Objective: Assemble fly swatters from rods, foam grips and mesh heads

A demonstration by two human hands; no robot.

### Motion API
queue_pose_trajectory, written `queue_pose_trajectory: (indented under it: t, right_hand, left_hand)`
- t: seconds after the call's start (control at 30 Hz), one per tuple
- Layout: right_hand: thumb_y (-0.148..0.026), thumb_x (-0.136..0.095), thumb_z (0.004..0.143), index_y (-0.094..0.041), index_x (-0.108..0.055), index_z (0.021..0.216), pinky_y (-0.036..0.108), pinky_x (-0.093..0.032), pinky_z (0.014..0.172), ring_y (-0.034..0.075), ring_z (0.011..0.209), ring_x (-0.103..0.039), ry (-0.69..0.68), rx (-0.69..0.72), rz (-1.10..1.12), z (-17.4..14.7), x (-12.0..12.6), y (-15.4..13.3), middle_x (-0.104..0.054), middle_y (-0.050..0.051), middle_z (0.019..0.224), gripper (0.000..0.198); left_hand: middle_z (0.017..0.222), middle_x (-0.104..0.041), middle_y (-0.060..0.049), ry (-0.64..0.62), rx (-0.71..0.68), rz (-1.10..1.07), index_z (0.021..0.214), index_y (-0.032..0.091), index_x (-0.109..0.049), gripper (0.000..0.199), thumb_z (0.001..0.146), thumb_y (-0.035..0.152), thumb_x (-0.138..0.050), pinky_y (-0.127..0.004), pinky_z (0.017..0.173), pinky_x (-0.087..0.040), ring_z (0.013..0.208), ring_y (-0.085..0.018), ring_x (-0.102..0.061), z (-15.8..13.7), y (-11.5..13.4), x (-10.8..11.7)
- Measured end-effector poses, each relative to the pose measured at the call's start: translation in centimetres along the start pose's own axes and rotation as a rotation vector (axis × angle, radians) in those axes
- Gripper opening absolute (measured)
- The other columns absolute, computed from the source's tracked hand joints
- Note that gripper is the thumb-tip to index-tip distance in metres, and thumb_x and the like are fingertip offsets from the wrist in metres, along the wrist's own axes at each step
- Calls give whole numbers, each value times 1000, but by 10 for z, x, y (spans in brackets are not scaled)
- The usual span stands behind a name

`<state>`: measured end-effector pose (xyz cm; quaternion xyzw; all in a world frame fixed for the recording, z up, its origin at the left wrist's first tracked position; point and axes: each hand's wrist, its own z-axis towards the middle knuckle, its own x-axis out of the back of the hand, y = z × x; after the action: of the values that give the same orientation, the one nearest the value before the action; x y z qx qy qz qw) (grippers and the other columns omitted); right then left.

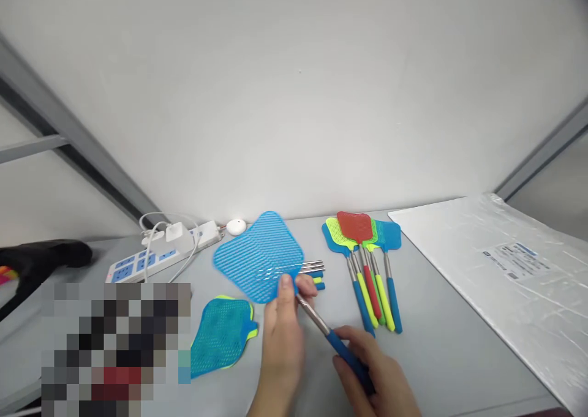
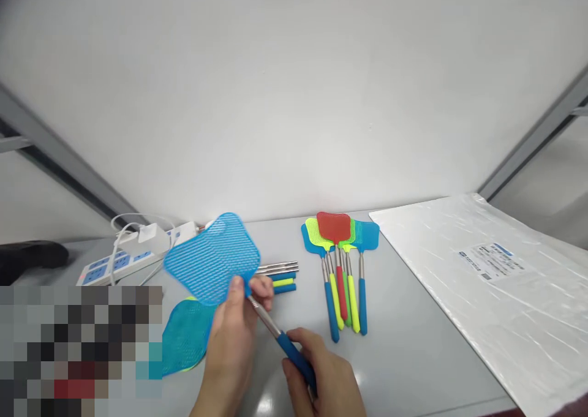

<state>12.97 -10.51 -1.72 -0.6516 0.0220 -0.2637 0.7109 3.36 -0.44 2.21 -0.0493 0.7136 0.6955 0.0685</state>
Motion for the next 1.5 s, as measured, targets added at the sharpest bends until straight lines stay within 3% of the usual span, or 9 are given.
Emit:
queue_pose_trajectory:
  t: [0.13,0.23,0.47,0.63,0.73,1.03,1.2,1.3,1.5]
  right_hand:
    - [-55,-46,92,-25,-58,115,23,-50,56,17,62,-66,198,-122,-102,12,27,10,-74,4,85,40]
    - [-55,-45,92,-26,-51,126,25,-49,54,18,61,-66,319,-282,-297,28,59,18,-74,5,93,45]
    - [-42,-28,96,-25,-43,129,32,-40,56,27,63,-64,189,-489,-747,76,77,14,-66,2,66,40]
    - [-38,-27,97,-24,-47,123,32,-41,63,26,82,-66,172,-427,-810,88,57,14,-68,8,97,36]
    - [-37,-29,97,-24,-51,119,32,-41,66,24,90,-65,174,-350,-842,83,49,17,-62,8,117,34]
    - [-39,-32,97,-23,-57,114,34,-44,68,22,81,-62,166,-220,-855,60,55,27,-60,6,107,34]
    - [-40,-35,97,-22,-59,109,36,-46,74,23,85,-62,216,-111,-752,50,60,27,-61,8,108,32]
    - [-40,-36,98,-23,-59,106,36,-46,76,23,88,-62,108,-26,-685,59,49,10,-62,8,106,29]
    - [-32,-37,100,-24,-60,106,32,-45,72,20,86,-63,-375,181,-776,114,15,-42,-64,5,104,26]
  left_hand:
    - [105,-65,-8,-524,-251,487,104,22,-66,35,99,44,-39,-35,86,-47,95,-23,-59,-2,-7,-15]
    - [109,-63,-10,-690,-601,705,109,21,-64,21,92,28,-52,-39,86,-48,98,-25,-58,-11,-25,-16]
    - [96,-65,-5,-387,-825,710,84,22,-61,19,84,6,-51,-36,82,-43,90,-22,-54,-26,-58,9]
    - [99,-67,-4,-257,-789,739,80,23,-63,18,86,10,-53,-37,83,-38,96,-24,-52,-23,-57,30]
    - [103,-67,-4,-225,-748,777,79,24,-65,18,87,13,-53,-37,84,-36,100,-25,-50,-22,-54,40]
    - [106,-68,-4,-222,-684,790,78,23,-67,17,88,18,-54,-40,91,-33,104,-25,-51,-32,-52,36]
    - [129,-62,-9,-197,-644,964,107,24,-68,24,89,20,-52,-50,98,-30,119,-32,-48,-31,-61,35]
    - [143,-51,-12,-201,-647,1102,126,22,-59,39,89,20,-47,-56,102,-28,130,-34,-41,-30,-64,33]
    - [145,-50,-10,-214,-615,1193,135,24,-53,47,88,25,-51,-56,102,-29,129,-35,-42,-32,-64,31]
